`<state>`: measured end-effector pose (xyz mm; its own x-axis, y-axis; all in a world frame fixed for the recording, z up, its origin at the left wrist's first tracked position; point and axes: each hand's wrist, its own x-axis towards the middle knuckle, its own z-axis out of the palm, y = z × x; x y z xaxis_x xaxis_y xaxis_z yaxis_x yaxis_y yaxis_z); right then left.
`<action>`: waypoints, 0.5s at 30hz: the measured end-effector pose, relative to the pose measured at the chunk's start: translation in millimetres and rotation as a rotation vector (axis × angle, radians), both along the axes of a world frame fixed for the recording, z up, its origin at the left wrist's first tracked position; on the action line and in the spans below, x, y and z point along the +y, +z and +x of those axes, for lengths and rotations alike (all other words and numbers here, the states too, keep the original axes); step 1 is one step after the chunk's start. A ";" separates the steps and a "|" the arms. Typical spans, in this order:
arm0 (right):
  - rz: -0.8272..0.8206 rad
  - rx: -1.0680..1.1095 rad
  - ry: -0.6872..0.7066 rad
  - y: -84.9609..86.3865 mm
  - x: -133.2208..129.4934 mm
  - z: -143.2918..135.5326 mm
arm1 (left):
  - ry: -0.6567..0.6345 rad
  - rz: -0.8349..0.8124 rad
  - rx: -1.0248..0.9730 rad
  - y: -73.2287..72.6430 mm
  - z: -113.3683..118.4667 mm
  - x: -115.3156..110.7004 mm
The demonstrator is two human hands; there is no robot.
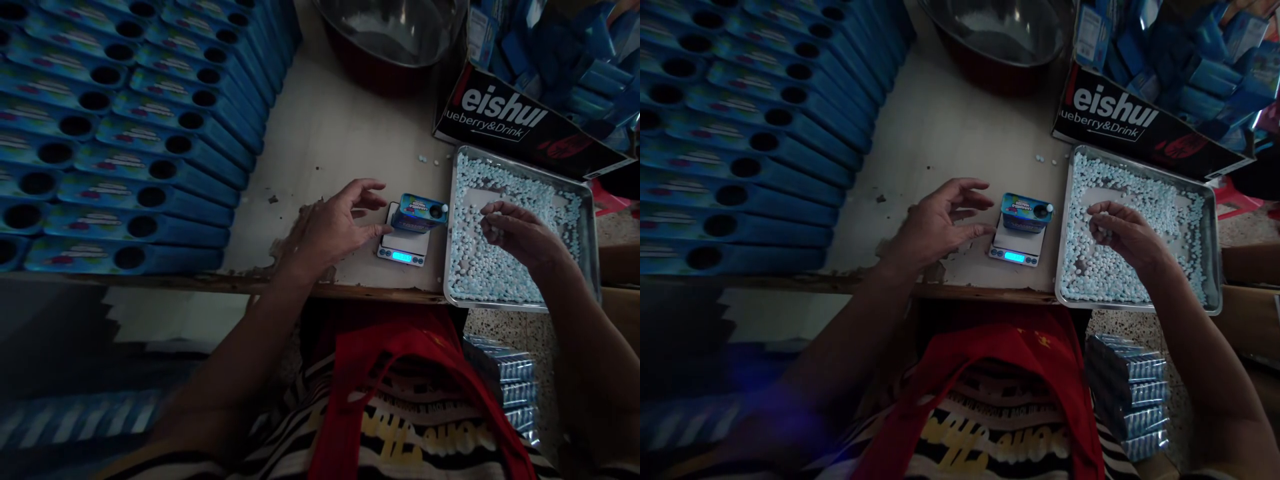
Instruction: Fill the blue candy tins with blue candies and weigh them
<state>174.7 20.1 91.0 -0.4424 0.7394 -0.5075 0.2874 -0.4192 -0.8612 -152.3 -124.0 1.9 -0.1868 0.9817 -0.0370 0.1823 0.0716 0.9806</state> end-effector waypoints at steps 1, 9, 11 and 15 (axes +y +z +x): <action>0.002 0.001 -0.001 -1.0 -0.6 1.1 | -0.002 -0.002 0.005 1.0 1.5 0.1; 0.148 0.046 -0.031 7.5 -13.5 -26.2 | -0.017 0.046 -0.004 8.0 15.8 6.8; 0.183 0.085 0.034 10.4 -16.8 -46.1 | 0.010 0.098 0.016 13.4 17.2 9.4; 0.246 0.074 0.202 7.8 -18.9 -78.4 | 0.014 0.181 0.109 26.9 16.6 12.3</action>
